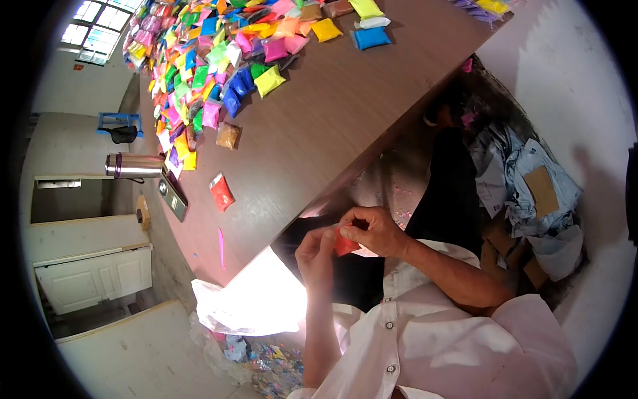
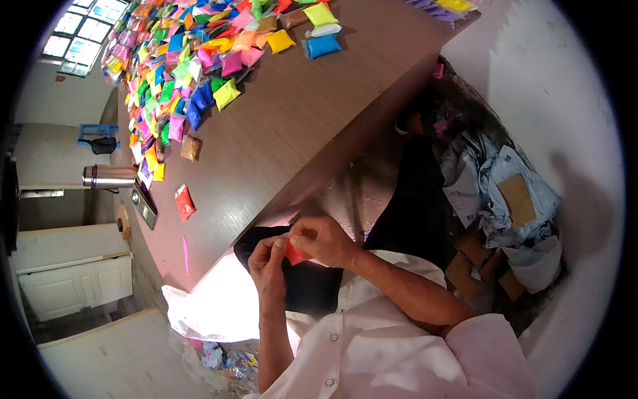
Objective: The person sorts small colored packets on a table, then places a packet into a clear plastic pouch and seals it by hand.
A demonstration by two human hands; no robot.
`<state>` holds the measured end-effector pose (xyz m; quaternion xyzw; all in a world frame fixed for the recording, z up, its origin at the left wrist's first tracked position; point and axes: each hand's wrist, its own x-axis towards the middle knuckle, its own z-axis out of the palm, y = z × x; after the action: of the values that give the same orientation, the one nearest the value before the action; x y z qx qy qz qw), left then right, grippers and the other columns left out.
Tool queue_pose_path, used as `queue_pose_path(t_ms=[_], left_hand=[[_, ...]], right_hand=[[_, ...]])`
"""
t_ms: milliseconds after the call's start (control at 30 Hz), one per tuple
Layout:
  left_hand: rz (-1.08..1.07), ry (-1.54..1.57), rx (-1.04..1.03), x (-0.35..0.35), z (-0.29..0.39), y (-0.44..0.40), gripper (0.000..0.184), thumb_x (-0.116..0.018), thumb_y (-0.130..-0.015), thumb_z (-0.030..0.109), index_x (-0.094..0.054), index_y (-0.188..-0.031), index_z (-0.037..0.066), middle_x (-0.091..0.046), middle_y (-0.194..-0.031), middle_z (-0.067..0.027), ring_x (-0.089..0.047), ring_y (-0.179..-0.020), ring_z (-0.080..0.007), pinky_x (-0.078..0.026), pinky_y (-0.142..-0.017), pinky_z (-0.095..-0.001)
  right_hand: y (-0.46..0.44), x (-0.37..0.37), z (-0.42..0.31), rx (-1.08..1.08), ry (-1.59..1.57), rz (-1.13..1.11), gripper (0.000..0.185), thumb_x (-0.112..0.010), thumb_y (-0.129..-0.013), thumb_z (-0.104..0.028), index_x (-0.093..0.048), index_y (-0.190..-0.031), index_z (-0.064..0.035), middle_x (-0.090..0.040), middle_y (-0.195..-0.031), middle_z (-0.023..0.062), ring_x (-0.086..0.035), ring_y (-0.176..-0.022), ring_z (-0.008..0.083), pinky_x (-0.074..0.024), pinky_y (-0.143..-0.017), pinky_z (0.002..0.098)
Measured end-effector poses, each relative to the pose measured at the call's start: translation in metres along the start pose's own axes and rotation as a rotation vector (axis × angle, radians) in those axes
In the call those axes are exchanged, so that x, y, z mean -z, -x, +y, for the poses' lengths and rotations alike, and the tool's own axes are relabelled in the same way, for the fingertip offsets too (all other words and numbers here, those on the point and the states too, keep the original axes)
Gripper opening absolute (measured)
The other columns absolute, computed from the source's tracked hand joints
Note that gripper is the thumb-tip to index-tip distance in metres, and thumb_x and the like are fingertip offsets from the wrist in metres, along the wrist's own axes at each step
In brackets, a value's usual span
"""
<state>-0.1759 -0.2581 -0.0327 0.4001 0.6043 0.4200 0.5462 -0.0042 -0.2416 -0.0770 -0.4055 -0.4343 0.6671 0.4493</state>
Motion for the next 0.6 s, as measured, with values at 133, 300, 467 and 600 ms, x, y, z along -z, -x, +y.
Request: queue_pose_path(t_ms=[133,300,467,600], left_hand=[[0.018,-0.020,-0.078,-0.001,0.000,0.000,0.019,-0.071,-0.104,0.020,-0.073,-0.103,0.001,-0.071,-0.092,0.0005,-0.061,-0.082,-0.0066,-0.049,-0.079,-0.0218],[0.133,-0.029,-0.085,0.002,-0.002,-0.001,0.021,-0.072,-0.104,0.021,-0.071,-0.105,0.000,-0.071,-0.092,-0.0005,-0.060,-0.080,-0.0068,-0.048,-0.075,-0.0224],[0.072,0.045,-0.032,-0.004,0.009,0.001,0.017,-0.075,-0.101,0.017,-0.074,-0.104,0.000,-0.073,-0.094,-0.0025,-0.063,-0.082,-0.0082,-0.050,-0.079,-0.0227],[-0.032,0.065,-0.010,0.007,0.003,-0.001,0.017,-0.078,-0.099,0.016,-0.074,-0.103,0.000,-0.074,-0.096,-0.0035,-0.064,-0.083,-0.0086,-0.051,-0.080,-0.0234]], right_hand=[[0.000,-0.001,-0.007,-0.012,-0.009,-0.006,0.014,-0.069,-0.096,-0.014,-0.069,-0.101,0.0002,-0.069,-0.090,0.0030,-0.063,-0.085,0.0089,-0.0526,-0.078,0.0281],[0.001,-0.002,-0.001,0.057,0.086,-0.082,0.020,-0.075,-0.096,-0.017,-0.068,-0.108,-0.0022,-0.067,-0.086,-0.0007,-0.059,-0.080,0.0067,-0.0506,-0.072,0.0272],[0.003,-0.003,-0.006,0.034,0.236,-0.108,0.021,-0.073,-0.094,-0.019,-0.067,-0.104,-0.0011,-0.069,-0.088,0.0084,-0.063,-0.080,0.0153,-0.0520,-0.074,0.0333],[0.004,-0.006,-0.008,0.041,0.289,-0.077,0.025,-0.071,-0.092,-0.022,-0.067,-0.104,0.0000,-0.071,-0.090,0.0176,-0.067,-0.078,0.0252,-0.0530,-0.075,0.0376]])
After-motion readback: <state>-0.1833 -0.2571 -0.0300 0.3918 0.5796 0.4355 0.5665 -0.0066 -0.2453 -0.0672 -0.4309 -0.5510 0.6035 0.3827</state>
